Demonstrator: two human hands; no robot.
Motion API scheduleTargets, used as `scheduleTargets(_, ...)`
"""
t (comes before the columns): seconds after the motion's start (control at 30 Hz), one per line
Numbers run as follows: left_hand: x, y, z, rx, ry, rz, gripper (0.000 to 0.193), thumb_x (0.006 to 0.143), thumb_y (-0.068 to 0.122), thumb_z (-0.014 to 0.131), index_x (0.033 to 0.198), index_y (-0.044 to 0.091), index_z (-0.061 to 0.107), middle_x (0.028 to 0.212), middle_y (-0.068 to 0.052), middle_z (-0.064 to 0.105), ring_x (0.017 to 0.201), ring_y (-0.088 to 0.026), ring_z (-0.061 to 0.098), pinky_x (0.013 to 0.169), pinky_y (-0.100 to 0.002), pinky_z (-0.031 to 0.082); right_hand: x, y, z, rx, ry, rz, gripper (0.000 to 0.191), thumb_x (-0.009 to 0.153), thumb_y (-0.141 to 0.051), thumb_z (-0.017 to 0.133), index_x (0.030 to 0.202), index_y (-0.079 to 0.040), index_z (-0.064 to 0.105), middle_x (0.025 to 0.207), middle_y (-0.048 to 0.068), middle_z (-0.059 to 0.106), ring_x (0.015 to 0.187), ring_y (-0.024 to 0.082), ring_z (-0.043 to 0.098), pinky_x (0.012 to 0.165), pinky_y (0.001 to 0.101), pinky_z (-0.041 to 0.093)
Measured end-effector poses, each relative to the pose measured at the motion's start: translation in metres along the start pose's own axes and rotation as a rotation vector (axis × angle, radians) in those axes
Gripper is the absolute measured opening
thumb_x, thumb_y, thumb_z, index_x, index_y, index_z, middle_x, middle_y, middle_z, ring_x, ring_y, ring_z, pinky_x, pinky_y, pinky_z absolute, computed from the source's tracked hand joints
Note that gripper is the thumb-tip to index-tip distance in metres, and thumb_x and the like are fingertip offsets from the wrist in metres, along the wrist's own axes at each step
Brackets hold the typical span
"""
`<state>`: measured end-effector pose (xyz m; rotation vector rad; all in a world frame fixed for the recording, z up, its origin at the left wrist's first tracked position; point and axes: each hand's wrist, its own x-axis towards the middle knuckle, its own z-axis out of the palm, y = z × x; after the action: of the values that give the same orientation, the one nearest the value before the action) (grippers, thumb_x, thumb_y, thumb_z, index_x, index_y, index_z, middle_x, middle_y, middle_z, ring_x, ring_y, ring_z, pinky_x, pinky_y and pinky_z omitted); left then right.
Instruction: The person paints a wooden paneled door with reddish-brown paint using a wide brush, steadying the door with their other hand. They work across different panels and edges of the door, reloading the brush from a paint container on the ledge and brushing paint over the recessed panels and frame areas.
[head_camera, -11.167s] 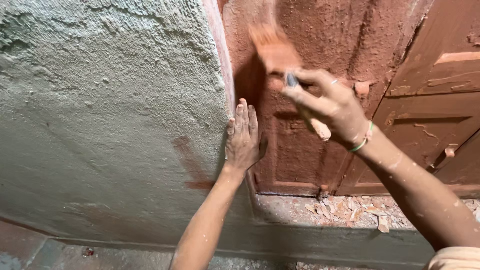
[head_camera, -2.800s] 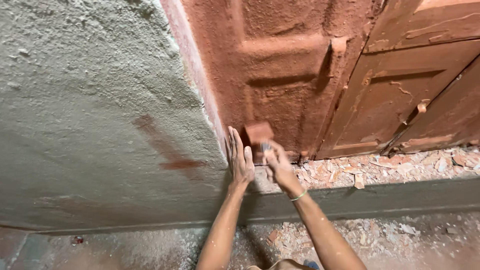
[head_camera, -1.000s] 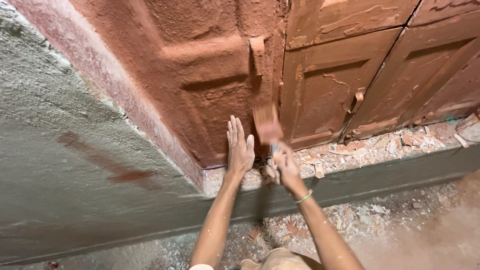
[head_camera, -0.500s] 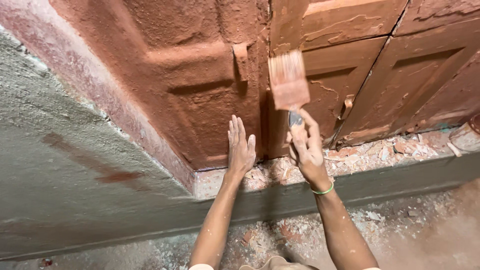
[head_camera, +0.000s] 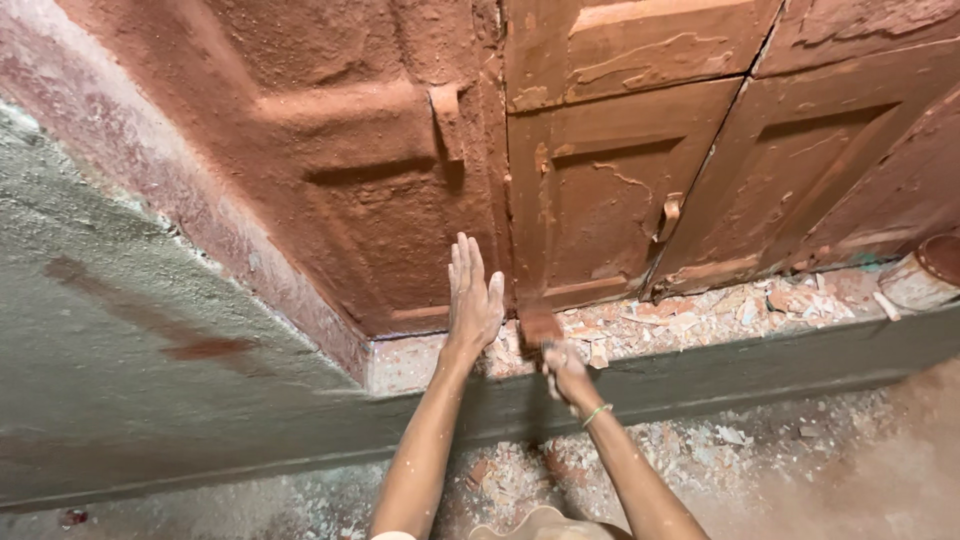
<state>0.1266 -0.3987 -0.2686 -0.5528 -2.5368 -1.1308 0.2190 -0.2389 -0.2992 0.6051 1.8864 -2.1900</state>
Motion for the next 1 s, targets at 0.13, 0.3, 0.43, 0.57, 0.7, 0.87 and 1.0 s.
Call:
scheduleTargets(0.13,0.002,0.005,0.004,0.020,0.007,0.004,0.074,0.106,0.032,0.040,0.162,0.002,0.003,0.171,-0.019,-0.004,0.159,-0.038,-0.001,0.127,-0.050,0.001,0.006,-0.023,-0.021,0.069,-0.119,-0.544,0.048,0.105,-0.022,0.046,0.152,-0.015,0.035,0.068,0.000,0.052,0.042,0.006,0.044,0.032,0.0204,0.039)
scheduleTargets(0.3,0.000,0.011,0.014,0.009,0.027,0.012,0.074,0.106,0.032,0.042,0.162,0.001,0.006,0.171,-0.020,-0.001,0.159,-0.038,0.002,0.128,-0.049,0.004,0.005,-0.051,-0.040,0.161,-0.170,-0.864,0.054,0.108,-0.024,0.051,0.156,-0.013,0.029,0.084,-0.001,0.052,0.050,0.002,0.038,0.041,0.0162,0.034)
scheduleTargets(0.43,-0.003,0.012,0.021,0.015,0.023,0.019,0.074,0.106,0.031,0.042,0.162,0.000,0.006,0.172,-0.021,-0.001,0.159,-0.039,0.002,0.128,-0.050,0.004,0.016,-0.037,-0.046,-0.001,-0.028,-0.711,0.051,0.107,-0.028,0.048,0.153,-0.014,0.032,0.081,-0.001,0.053,0.051,0.004,0.044,0.038,0.0197,0.038)
scheduleTargets(0.57,-0.004,0.011,0.025,0.014,0.013,0.020,0.074,0.106,0.030,0.042,0.163,0.000,0.006,0.171,-0.021,-0.001,0.159,-0.039,0.002,0.128,-0.050,0.005,0.018,-0.017,-0.049,0.019,0.075,-0.185,0.045,0.107,-0.028,0.046,0.148,-0.014,0.035,0.076,0.001,0.055,0.046,0.007,0.042,0.035,0.0233,0.036)
scheduleTargets(0.7,-0.003,0.011,0.027,0.005,0.011,0.018,0.074,0.105,0.031,0.042,0.162,0.000,0.006,0.171,-0.021,0.000,0.159,-0.039,0.002,0.128,-0.049,0.004,0.020,-0.009,-0.057,0.127,0.103,-0.067,0.041,0.107,-0.026,0.044,0.146,-0.016,0.038,0.074,0.002,0.057,0.042,0.009,0.039,0.033,0.0246,0.032)
scheduleTargets(0.87,0.000,0.017,0.033,0.014,-0.027,0.018,0.074,0.105,0.030,0.041,0.162,0.000,0.005,0.172,-0.021,-0.001,0.159,-0.038,0.000,0.128,-0.049,0.002,0.023,-0.032,-0.080,-0.009,0.038,-0.535,0.044,0.108,-0.023,0.045,0.152,-0.016,0.038,0.076,0.002,0.057,0.048,0.005,0.048,0.038,0.0196,0.042)
scheduleTargets(1.0,0.002,0.021,0.036,0.006,-0.049,0.010,0.074,0.105,0.032,0.040,0.162,0.001,0.005,0.172,-0.019,-0.002,0.160,-0.037,0.000,0.128,-0.048,0.002,0.018,-0.052,-0.093,0.113,-0.018,-0.816,0.049,0.109,-0.022,0.048,0.154,-0.010,0.033,0.087,-0.001,0.056,0.053,0.003,0.041,0.041,0.0165,0.034)
